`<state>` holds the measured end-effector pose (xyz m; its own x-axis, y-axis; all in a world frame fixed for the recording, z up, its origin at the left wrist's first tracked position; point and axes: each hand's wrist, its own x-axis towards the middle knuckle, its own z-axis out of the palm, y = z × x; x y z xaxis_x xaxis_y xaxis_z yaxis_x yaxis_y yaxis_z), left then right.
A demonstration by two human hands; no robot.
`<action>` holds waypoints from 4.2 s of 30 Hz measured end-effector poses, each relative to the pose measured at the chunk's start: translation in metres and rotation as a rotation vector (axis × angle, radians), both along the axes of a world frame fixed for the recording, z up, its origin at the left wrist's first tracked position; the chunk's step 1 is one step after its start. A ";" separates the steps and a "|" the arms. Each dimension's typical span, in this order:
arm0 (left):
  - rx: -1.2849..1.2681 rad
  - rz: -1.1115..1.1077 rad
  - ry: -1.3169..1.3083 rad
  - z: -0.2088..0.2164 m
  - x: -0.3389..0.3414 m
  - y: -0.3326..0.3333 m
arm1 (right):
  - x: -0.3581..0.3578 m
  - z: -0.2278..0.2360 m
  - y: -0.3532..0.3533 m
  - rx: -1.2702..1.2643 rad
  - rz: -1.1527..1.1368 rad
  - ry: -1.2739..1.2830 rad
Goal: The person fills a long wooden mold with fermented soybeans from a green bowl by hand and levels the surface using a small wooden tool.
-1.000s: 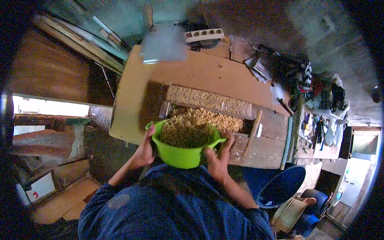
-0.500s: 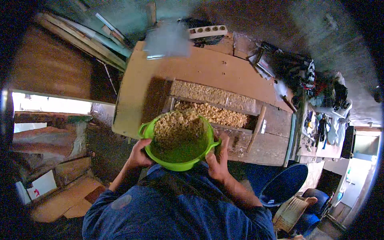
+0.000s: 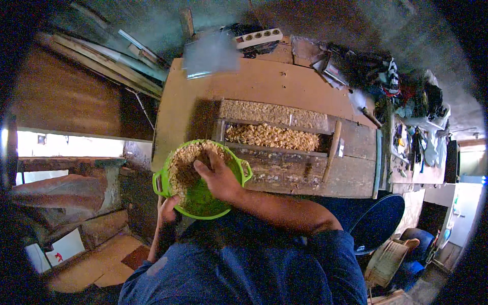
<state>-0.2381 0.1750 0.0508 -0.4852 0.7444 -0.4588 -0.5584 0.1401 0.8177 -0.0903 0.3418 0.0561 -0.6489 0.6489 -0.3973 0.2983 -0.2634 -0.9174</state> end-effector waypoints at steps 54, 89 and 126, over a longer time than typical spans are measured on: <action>-0.065 0.158 -0.145 0.000 -0.032 -0.028 | 0.019 -0.019 0.114 0.715 -0.005 -0.424; -0.072 0.029 -0.042 0.019 -0.018 -0.014 | -0.050 0.032 -0.016 -0.497 0.325 0.017; -0.079 0.176 -0.161 -0.005 -0.040 -0.040 | 0.008 -0.014 0.122 0.772 0.171 -0.504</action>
